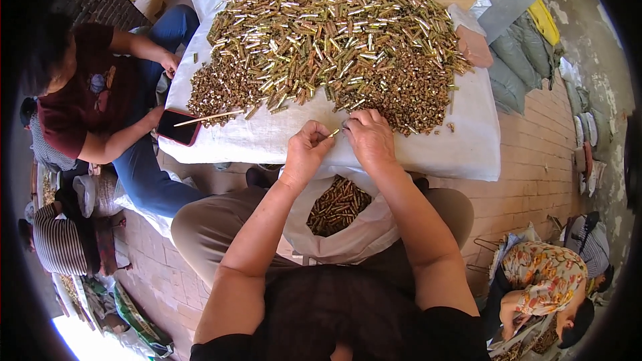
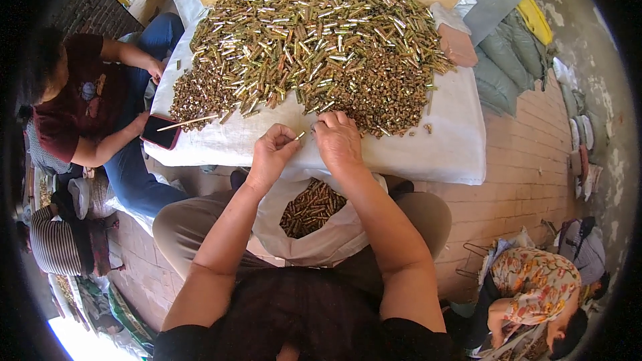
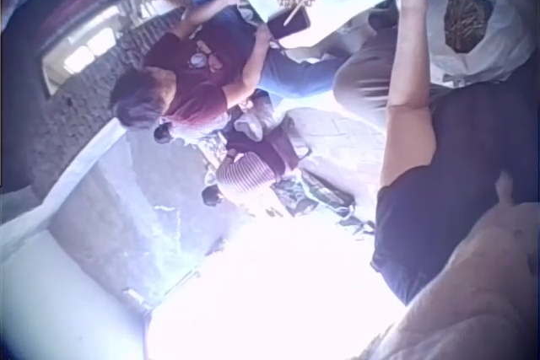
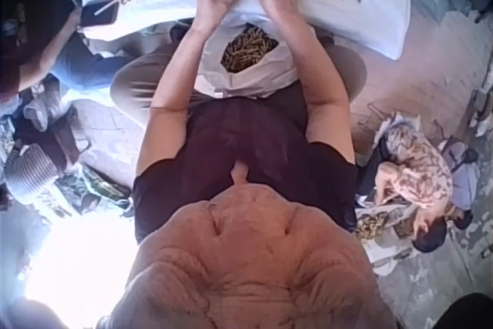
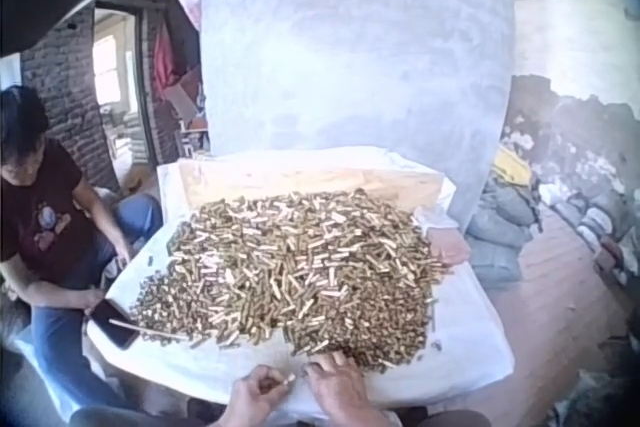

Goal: The person sorts small parts by hand from a large pile on a low workspace, inspecting them one by one.

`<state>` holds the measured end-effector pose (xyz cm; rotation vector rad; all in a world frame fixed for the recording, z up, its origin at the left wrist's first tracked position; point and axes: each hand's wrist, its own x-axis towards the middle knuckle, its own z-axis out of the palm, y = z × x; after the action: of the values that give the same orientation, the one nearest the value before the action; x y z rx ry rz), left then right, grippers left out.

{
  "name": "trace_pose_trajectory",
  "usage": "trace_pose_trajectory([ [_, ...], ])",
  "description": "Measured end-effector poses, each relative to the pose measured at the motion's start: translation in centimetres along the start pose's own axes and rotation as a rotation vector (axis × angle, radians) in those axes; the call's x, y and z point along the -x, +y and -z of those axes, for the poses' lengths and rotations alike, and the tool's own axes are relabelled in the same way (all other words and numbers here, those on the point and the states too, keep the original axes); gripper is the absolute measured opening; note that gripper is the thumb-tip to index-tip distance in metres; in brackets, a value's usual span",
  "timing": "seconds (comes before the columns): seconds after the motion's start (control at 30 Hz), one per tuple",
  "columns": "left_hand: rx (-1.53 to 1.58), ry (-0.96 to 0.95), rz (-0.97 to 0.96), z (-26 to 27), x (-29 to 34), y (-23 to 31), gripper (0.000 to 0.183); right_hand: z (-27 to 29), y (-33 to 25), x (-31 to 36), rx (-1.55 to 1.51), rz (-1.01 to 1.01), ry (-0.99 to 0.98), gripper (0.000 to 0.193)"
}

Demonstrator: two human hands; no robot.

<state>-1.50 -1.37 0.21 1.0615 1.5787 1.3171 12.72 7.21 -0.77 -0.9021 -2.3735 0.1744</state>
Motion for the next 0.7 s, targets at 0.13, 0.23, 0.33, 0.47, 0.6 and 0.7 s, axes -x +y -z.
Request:
trace_pose_trajectory([
  [0.13, 0.073, -0.026, 0.015, -0.3, 0.1, -0.4, 0.011, 0.5, -0.6, -0.1, -0.543, -0.417, 0.018, 0.011],
  [0.23, 0.105, 0.033, -0.009, -1.0, 0.2, -0.2, 0.012, 1.9, -0.3, -0.2, -0.934, -0.654, -0.135, 0.011],
  [0.33, 0.185, 0.060, -0.022, -1.8, 0.2, 0.3, 0.012, 2.4, -0.3, 0.5, -1.084, -0.637, -0.137, 0.013],
  [0.47, 0.332, -0.018, 0.087, -2.4, 0.4, 2.4, 0.009, 2.8, 0.3, 1.6, -1.110, -0.663, -0.248, 0.014],
  [0.6, 0.382, -0.072, 0.182, -2.5, 0.5, 2.4, 0.006, 4.2, 0.8, 1.3, -1.209, -0.691, -0.184, 0.011],
  [0.7, 0.405, -0.128, 0.164, -3.6, 1.1, 3.6, 0.006, 5.3, 0.9, 1.1, -1.263, -0.757, -0.129, 0.012],
])
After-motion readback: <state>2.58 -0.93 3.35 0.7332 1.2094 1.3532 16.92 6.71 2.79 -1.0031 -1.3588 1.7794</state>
